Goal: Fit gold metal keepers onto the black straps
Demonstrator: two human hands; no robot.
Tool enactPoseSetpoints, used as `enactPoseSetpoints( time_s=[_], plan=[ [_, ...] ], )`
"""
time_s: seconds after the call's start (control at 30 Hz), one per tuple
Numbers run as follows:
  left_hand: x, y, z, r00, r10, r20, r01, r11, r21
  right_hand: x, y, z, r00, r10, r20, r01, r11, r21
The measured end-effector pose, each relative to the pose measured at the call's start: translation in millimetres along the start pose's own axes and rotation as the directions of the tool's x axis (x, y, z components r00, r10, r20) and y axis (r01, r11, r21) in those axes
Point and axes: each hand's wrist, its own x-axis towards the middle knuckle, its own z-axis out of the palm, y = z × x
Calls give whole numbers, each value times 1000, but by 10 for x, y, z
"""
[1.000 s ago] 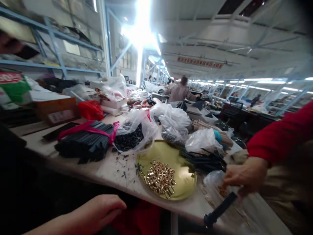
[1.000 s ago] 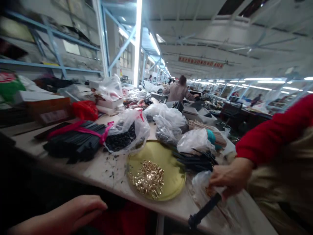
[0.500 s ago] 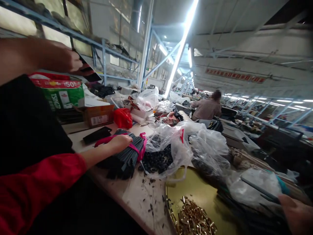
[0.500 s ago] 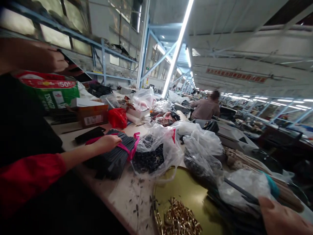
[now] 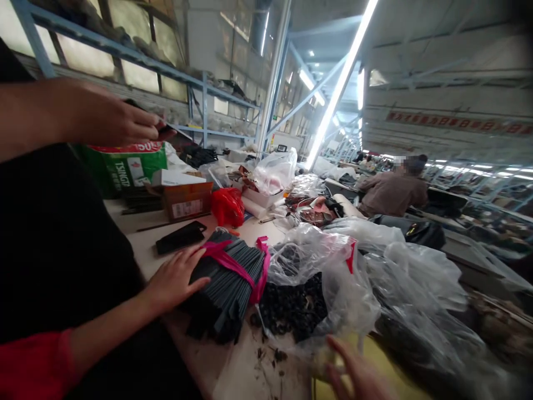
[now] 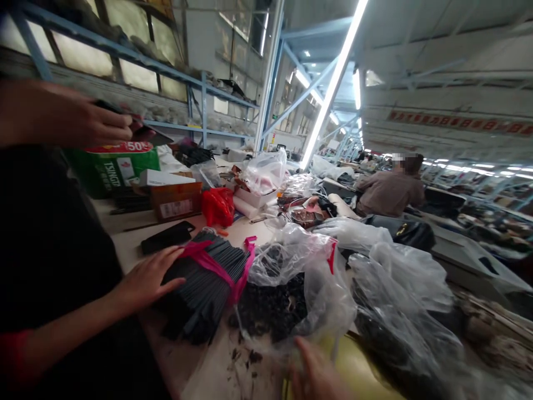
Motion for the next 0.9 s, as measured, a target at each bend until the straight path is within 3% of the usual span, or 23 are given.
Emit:
enactPoseSetpoints(
  time_s=[0.03, 0.07, 0.1, 0.13, 0.17, 0.27, 0.53, 0.67, 0.73, 0.8, 0.9],
  plan=[
    [-165, -81, 86, 998, -57, -9, 57, 998, -3, 89, -235, 372, 984, 57, 168, -88, 979, 184],
    [-301, -146, 179, 994, -108, -17, 108, 994, -18, 170, -467, 722, 935, 83, 345, -203, 923, 327],
    [-400, -193, 271, 992, -126, -16, 126, 991, -43, 244, -683, 1033, 895, 158, 417, -343, 841, 418],
    [-459, -223, 356, 992, -125, -19, 123, 990, -71, 312, -868, 1292, 851, 239, 468, -471, 742, 478],
    [-478, -240, 429, 994, -109, -26, 106, 989, -100, 376, -1015, 1495, 830, 258, 494, -523, 670, 528],
    [-335, -245, 570, 997, -43, -71, 30, 985, -169, 537, -1246, 1827, 831, 285, 478, -548, 569, 614],
    [552, -409, 767, 993, 114, -44, -121, 971, -206, 927, -1632, 1954, 789, 422, 447, -608, 431, 667],
    [832, -422, 656, 984, 175, -20, -176, 969, -173, 1058, -1711, 1878, 803, 397, 446, -579, 340, 741],
    [854, -279, 484, 988, 151, -41, -155, 979, -134, 1009, -1640, 1806, 805, 349, 479, -579, 292, 761],
    [824, -24, 289, 991, 128, -34, -130, 990, -58, 876, -1537, 1720, 790, 368, 490, -602, 317, 733],
    [782, 415, 86, 961, 185, 205, -196, 980, 37, 560, -1381, 1554, 816, 379, 436, -576, 472, 667]
  ],
)
